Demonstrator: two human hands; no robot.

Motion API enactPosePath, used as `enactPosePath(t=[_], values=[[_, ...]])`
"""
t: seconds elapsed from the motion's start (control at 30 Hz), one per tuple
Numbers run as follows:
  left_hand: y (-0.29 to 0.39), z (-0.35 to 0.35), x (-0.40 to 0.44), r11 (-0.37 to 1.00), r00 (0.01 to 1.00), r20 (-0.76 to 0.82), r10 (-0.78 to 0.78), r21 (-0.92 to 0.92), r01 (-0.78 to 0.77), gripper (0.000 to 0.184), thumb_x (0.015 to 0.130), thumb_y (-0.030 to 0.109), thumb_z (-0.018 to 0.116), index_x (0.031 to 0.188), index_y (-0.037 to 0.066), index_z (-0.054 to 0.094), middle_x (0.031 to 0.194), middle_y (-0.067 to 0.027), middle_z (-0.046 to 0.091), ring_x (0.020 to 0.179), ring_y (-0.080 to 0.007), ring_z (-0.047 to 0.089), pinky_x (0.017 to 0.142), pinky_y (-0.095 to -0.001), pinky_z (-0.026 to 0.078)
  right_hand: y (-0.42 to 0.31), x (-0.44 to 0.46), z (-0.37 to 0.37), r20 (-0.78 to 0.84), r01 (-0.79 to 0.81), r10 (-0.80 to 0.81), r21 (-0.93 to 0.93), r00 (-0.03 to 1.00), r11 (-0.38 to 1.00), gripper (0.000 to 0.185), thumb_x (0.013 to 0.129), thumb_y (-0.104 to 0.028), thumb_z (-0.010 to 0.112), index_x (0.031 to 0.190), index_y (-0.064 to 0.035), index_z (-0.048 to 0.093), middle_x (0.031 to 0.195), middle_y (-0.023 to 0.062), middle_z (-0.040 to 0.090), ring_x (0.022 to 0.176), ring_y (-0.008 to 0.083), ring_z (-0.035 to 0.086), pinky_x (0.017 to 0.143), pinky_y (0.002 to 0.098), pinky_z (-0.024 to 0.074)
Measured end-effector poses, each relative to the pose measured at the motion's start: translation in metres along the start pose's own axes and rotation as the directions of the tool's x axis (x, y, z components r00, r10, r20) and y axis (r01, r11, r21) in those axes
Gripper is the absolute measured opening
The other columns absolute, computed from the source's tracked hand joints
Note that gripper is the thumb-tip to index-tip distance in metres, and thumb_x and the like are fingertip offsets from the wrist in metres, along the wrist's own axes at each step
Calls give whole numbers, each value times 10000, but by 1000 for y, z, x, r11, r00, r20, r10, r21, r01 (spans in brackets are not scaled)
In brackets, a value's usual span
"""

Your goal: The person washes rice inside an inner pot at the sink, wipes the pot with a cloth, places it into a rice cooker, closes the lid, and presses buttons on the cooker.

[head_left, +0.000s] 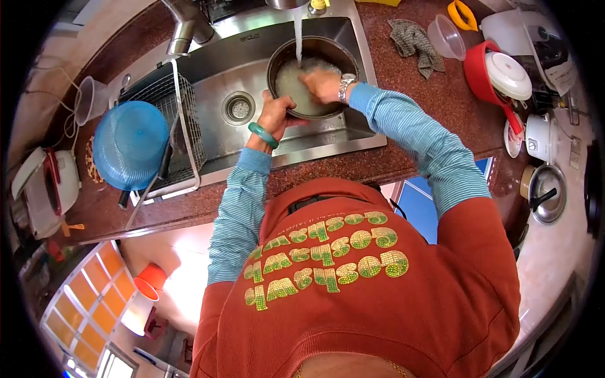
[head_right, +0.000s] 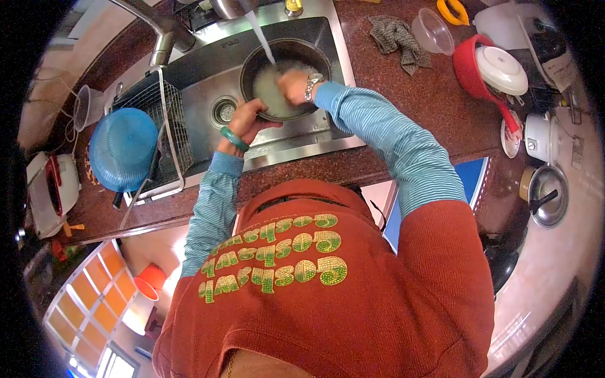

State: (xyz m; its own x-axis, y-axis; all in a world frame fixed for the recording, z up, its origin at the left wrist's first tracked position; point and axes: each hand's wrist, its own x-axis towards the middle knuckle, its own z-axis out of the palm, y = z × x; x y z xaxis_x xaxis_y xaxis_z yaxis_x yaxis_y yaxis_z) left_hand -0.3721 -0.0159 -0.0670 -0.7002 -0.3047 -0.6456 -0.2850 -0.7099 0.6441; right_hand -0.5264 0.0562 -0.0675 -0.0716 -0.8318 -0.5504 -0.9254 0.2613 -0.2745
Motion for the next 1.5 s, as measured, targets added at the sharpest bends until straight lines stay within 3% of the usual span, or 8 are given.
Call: enactPosePath(t=[0.27,0.33,0.53,0.67,0.93,1.17,1.27,1.5], values=[[1,5,-6,1000,1000,19,12,-23,-11,282,766,7,440,1039,-57,473,917,-154,578,802,-285,609,635,-458,569,-13,-1,2,-302,-138,145,42,942,989,523,661,-98,633,1161,-110,479,1058,220,488,922,373,550,782,408,471],[2,6,-7,1000,1000,18,19,-5,-19,297,762,-2,434,1052,-60,460,936,-164,569,803,-292,608,637,-456,571,-19,-2,-2,114,-27,34,-60,993,998,481,676,-81,598,1143,-96,485,961,218,534,912,382,551,777,398,473],[-2,6,-4,1000,1000,19,-5,2,5,281,769,-12,425,1041,-80,443,928,-183,558,789,-304,606,636,-462,572,-18,-4,4,-335,-12,42,93,941,996,333,664,-88,593,981,6,552,871,242,603,854,382,582,727,409,476],[1,5,-7,1000,1000,21,22,-3,-22,257,780,0,424,1022,-83,451,930,-179,559,796,-302,607,640,-458,572,-24,-4,3,38,159,-159,-21,987,987,189,690,-117,557,832,-4,611,819,224,609,808,357,595,686,432,472],[-4,3,-7,999,999,34,-28,-34,29,235,794,45,438,982,-83,495,941,-179,569,855,-292,591,720,-469,547,-24,4,-37,-532,-117,211,204,820,972,153,680,-103,542,744,-2,636,772,216,614,728,368,613,626,428,500],[5,0,-14,997,994,111,8,-79,1,265,778,29,429,1009,-90,482,958,-188,563,857,-301,593,726,-478,545,-18,-3,-9,-319,400,-359,71,877,914,160,696,-122,550,821,-25,573,869,187,560,801,354,547,666,421,464],[4,-2,-11,999,994,110,11,-49,-5,293,772,22,428,1039,-93,467,961,-190,564,842,-308,600,700,-474,554,-24,-20,-24,34,183,-181,-75,983,980,169,717,-125,539,854,-38,584,867,181,560,853,344,545,676,422,462],[1,-1,-11,999,999,15,29,-20,-28,253,761,10,431,990,-89,478,906,-178,566,788,-304,609,647,-451,570,-22,-2,2,-397,-127,78,-98,914,987,250,745,-94,534,988,-88,590,1009,128,549,950,362,534,751,422,489]])
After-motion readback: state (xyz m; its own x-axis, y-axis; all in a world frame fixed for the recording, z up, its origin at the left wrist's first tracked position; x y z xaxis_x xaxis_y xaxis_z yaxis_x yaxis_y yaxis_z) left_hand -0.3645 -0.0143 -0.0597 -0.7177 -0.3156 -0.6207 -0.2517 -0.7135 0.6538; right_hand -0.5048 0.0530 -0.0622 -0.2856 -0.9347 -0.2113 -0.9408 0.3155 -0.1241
